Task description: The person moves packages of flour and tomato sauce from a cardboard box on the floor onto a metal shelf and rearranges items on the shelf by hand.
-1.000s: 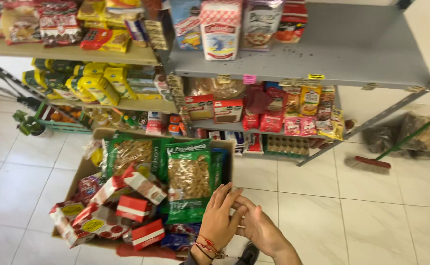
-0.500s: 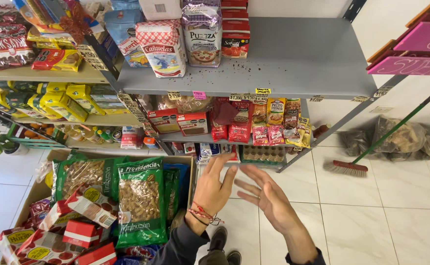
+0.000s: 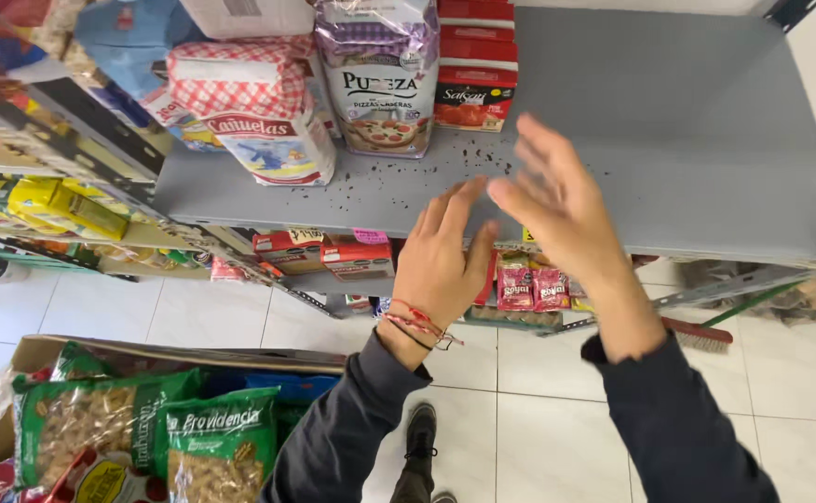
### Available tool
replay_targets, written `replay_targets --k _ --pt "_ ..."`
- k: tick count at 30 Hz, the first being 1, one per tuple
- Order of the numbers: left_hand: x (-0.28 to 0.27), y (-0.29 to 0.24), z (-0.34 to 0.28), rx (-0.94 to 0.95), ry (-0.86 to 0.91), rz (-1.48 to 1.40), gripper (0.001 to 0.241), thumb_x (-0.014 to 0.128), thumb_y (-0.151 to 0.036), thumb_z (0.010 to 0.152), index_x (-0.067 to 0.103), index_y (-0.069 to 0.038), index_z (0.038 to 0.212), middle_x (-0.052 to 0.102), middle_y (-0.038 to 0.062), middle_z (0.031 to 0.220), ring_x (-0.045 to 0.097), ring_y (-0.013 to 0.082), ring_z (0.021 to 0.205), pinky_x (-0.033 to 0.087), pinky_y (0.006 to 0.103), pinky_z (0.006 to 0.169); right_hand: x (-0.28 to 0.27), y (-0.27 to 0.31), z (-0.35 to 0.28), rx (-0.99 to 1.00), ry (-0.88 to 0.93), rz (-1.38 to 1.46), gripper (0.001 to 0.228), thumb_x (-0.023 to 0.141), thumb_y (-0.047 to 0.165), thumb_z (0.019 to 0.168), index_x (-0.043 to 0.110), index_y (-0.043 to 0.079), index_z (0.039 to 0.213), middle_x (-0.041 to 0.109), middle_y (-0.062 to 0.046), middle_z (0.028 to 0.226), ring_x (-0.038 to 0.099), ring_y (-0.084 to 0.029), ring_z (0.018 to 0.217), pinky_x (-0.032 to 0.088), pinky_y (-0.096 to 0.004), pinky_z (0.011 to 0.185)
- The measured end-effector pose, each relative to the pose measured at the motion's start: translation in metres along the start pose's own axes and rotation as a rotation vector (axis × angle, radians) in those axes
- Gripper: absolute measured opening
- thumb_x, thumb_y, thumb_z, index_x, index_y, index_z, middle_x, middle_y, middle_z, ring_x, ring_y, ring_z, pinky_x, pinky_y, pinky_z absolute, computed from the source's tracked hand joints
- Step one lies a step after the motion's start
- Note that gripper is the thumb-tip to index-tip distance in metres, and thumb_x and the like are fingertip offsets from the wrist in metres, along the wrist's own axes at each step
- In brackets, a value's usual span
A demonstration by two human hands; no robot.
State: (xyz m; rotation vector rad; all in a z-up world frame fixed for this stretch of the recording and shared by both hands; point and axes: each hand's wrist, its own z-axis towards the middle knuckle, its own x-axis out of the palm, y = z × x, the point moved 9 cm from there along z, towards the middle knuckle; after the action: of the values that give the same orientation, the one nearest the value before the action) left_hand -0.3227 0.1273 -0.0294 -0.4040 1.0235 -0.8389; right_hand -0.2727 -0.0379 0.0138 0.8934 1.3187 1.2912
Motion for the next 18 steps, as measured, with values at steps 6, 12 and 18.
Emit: replay_targets --k 6,12,18 --pt "0.021 0.027 0.055 -0.152 0.094 -0.148 0.046 0.061 -0.035 0.129 0.065 -0.020 0.173 0.076 0.010 0.172 0.076 0.0417 0.157 0.067 0.0624 0.116 -0.015 -0.033 0.167 -0.436 0.042 -0.704 0.112 0.109 0.028 0.117 0.036 0.006 0.199 0.027 -0.021 0.206 0.028 -0.045 0.194 0.035 -0.063 0.157" --pt "0.032 0.043 0.072 -0.127 0.038 -0.121 0.039 0.066 -0.037 0.128 0.075 -0.019 0.161 0.080 0.005 0.165 0.078 0.0339 0.155 0.071 0.0577 0.113 -0.002 -0.035 0.211 -0.414 0.216 -1.020 0.144 0.105 0.078 0.097 0.035 0.004 0.199 0.032 -0.023 0.204 0.023 -0.046 0.186 0.035 -0.070 0.138" --pt "0.021 0.050 0.073 -0.124 -0.061 -0.169 0.035 0.067 -0.036 0.129 0.076 -0.018 0.158 0.077 0.007 0.167 0.075 0.0321 0.160 0.065 0.0513 0.130 -0.017 -0.031 0.186 -0.369 0.208 -1.065 0.124 0.105 0.075 0.098 0.058 0.006 0.190 0.053 -0.018 0.196 0.048 -0.043 0.176 0.061 -0.072 0.115"
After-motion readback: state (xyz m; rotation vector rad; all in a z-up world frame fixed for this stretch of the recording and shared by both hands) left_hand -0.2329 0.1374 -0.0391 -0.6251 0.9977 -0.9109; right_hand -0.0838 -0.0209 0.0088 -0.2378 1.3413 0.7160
